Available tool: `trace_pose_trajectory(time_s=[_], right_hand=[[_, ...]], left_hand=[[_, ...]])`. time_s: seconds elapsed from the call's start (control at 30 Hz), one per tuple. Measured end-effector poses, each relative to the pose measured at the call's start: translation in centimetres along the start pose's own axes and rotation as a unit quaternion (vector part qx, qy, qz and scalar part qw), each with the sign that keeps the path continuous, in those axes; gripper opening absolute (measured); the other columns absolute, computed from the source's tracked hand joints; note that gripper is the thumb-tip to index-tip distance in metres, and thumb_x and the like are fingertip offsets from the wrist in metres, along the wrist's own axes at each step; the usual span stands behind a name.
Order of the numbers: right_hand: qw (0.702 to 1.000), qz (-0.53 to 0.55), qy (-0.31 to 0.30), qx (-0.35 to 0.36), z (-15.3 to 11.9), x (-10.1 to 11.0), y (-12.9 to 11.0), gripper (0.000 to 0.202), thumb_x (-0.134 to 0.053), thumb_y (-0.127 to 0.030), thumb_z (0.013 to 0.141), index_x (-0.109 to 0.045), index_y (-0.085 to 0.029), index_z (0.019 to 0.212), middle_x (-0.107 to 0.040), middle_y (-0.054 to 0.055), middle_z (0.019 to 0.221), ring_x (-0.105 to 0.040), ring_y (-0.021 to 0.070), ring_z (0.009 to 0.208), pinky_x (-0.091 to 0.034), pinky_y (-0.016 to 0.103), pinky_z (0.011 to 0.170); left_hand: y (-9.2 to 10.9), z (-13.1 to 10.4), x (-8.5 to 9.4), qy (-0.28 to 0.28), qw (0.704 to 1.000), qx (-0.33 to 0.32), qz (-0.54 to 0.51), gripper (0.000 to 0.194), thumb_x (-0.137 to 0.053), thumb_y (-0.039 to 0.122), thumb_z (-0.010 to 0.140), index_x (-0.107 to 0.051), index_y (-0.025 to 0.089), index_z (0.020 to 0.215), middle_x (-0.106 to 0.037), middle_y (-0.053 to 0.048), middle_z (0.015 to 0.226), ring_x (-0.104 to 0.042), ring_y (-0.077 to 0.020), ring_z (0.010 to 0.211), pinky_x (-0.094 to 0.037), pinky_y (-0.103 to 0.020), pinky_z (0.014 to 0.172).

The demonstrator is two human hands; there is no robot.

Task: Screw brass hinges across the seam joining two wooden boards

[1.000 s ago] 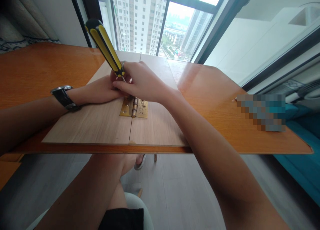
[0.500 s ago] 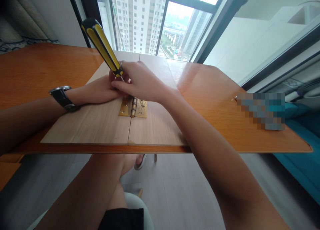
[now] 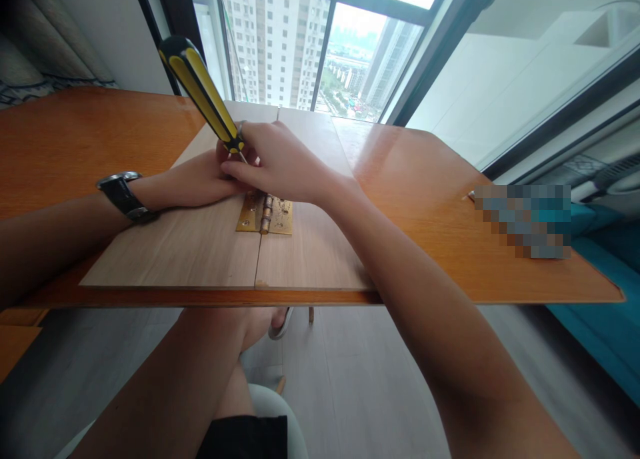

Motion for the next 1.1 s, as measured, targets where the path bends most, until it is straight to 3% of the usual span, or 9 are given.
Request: trace_pose_trajectory(time_s=[0.63, 0.97, 1.1], right_hand=[[0.999, 0.014, 0.004, -0.037, 0.03, 0.2, -0.22, 0.019, -0.062, -0.031, 0.089, -0.071, -0.021, 0.103, -0.075, 0.004, 0.097, -0.066, 0.0225, 0.088, -0.051, 0.037, 0.084], [0.999, 0.0, 0.006, -0.033, 0.09, 0.14, -0.27, 0.021, -0.062, -0.032, 0.089, -0.07, -0.02, 0.104, -0.074, 0.004, 0.097, -0.066, 0.0224, 0.088, -0.05, 0.037, 0.081], [0.999, -0.001, 0.005, -0.031, 0.06, 0.17, -0.32, 0.022, -0.061, -0.032, 0.089, -0.07, -0.02, 0.105, -0.074, 0.004, 0.097, -0.066, 0.0221, 0.087, -0.05, 0.036, 0.081]], left_hand=[[0.75, -0.26, 0.22, -0.017, 1.0, -0.016, -0.02, 0.031, -0.057, 0.039, 0.093, -0.061, 0.017, 0.115, -0.067, -0.003, 0.108, -0.058, -0.0191, 0.102, -0.049, -0.033, 0.095], [0.17, 0.1, 0.0, 0.004, 0.999, -0.024, -0.024, 0.021, -0.059, 0.034, 0.087, -0.062, 0.015, 0.095, -0.066, -0.004, 0.094, -0.063, -0.0204, 0.093, -0.051, -0.035, 0.085], [0.47, -0.05, 0.15, -0.003, 1.0, -0.011, -0.018, 0.021, -0.059, 0.035, 0.088, -0.063, 0.016, 0.097, -0.067, -0.003, 0.097, -0.06, -0.0185, 0.091, -0.05, -0.034, 0.085]])
Point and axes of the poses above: each hand's wrist, its own z-axis towards the middle knuckle, its own x-axis out of the back of the hand, y = z × x, the point moved 3 cm from there along z, towards the middle knuckle
